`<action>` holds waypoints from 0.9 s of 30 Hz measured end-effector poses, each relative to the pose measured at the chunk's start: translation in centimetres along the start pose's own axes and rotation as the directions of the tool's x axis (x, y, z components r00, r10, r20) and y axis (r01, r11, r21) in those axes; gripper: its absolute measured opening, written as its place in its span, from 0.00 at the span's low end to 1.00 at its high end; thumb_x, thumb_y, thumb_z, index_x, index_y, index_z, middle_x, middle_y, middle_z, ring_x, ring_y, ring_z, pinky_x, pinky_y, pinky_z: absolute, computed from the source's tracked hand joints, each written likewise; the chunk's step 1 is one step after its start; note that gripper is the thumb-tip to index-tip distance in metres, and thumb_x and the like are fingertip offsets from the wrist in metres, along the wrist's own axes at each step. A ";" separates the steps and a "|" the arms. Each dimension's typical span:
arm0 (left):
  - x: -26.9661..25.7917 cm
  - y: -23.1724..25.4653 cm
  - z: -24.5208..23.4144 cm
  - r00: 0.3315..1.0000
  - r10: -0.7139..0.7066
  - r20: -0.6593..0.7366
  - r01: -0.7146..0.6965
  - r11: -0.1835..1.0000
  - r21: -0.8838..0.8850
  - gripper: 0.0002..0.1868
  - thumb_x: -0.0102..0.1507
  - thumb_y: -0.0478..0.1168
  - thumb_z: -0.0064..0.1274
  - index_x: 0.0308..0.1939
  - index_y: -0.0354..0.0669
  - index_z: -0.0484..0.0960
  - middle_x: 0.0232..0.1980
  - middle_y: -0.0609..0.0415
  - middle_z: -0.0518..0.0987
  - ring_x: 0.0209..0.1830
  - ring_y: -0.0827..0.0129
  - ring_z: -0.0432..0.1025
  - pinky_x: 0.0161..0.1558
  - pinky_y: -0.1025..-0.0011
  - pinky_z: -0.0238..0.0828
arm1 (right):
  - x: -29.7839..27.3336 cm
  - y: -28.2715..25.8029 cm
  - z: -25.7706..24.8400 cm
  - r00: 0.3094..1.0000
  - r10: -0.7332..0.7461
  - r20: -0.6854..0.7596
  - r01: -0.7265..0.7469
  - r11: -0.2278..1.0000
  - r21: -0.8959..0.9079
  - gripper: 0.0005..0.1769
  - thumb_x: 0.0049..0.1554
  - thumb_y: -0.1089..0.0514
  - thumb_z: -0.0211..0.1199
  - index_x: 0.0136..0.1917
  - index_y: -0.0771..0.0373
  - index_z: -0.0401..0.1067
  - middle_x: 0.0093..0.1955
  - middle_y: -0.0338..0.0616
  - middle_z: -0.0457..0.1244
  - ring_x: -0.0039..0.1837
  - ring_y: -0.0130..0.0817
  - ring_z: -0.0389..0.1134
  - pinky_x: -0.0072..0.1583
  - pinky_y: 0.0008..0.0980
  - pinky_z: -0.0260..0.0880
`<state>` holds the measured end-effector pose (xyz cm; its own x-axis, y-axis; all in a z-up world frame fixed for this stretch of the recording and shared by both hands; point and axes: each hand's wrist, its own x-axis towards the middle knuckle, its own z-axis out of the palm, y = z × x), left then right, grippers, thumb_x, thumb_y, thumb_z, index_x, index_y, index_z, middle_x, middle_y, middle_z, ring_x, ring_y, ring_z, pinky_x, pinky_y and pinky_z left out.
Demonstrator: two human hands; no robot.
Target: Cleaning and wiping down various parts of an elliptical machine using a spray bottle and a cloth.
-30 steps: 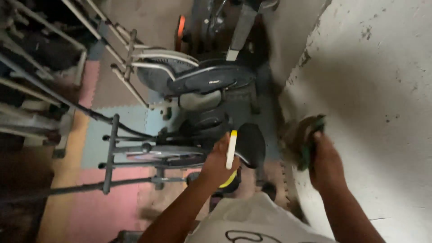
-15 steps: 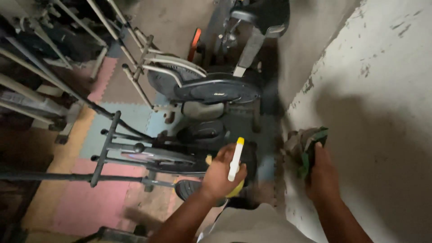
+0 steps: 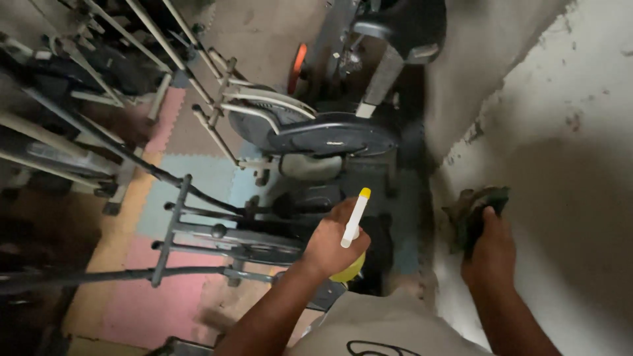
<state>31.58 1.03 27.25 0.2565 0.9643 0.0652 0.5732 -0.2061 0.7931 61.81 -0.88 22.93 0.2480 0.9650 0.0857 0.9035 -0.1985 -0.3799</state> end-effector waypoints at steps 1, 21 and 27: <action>0.4 -1.3 -0.2 1.000 0.000 0.001 0.000 1.000 0.007 0.38 0.57 0.45 0.54 0.70 0.37 0.66 0.60 0.36 0.77 0.48 0.44 0.77 0.50 0.55 0.75 | 0.8 -0.4 0.4 1.000 0.001 0.000 -0.001 1.000 0.007 0.41 0.52 0.72 0.60 0.78 0.71 0.55 0.71 0.67 0.57 0.67 0.63 0.61 0.68 0.50 0.62; 4.9 -5.4 -6.7 0.993 -0.040 -0.112 0.036 0.998 -0.043 0.20 0.55 0.39 0.56 0.50 0.36 0.78 0.47 0.37 0.81 0.47 0.42 0.77 0.50 0.56 0.77 | 13.6 -11.5 -1.6 0.783 0.423 0.456 -0.508 0.011 0.861 0.21 0.66 0.43 0.54 0.65 0.55 0.70 0.57 0.39 0.67 0.55 0.36 0.69 0.53 0.39 0.69; 5.5 -5.5 -7.7 0.970 -0.084 -0.227 0.080 0.996 -0.025 0.25 0.54 0.36 0.54 0.56 0.35 0.77 0.55 0.35 0.79 0.55 0.39 0.74 0.56 0.56 0.74 | 22.5 -8.3 2.3 0.920 0.321 0.225 -0.282 0.144 0.948 0.15 0.68 0.46 0.59 0.63 0.54 0.71 0.53 0.36 0.68 0.49 0.31 0.70 0.47 0.37 0.73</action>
<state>23.84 8.79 27.89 0.0243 0.9906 0.1343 0.5726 -0.1239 0.8104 59.11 22.82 25.91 0.4398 0.8626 -0.2502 -0.2710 -0.1381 -0.9526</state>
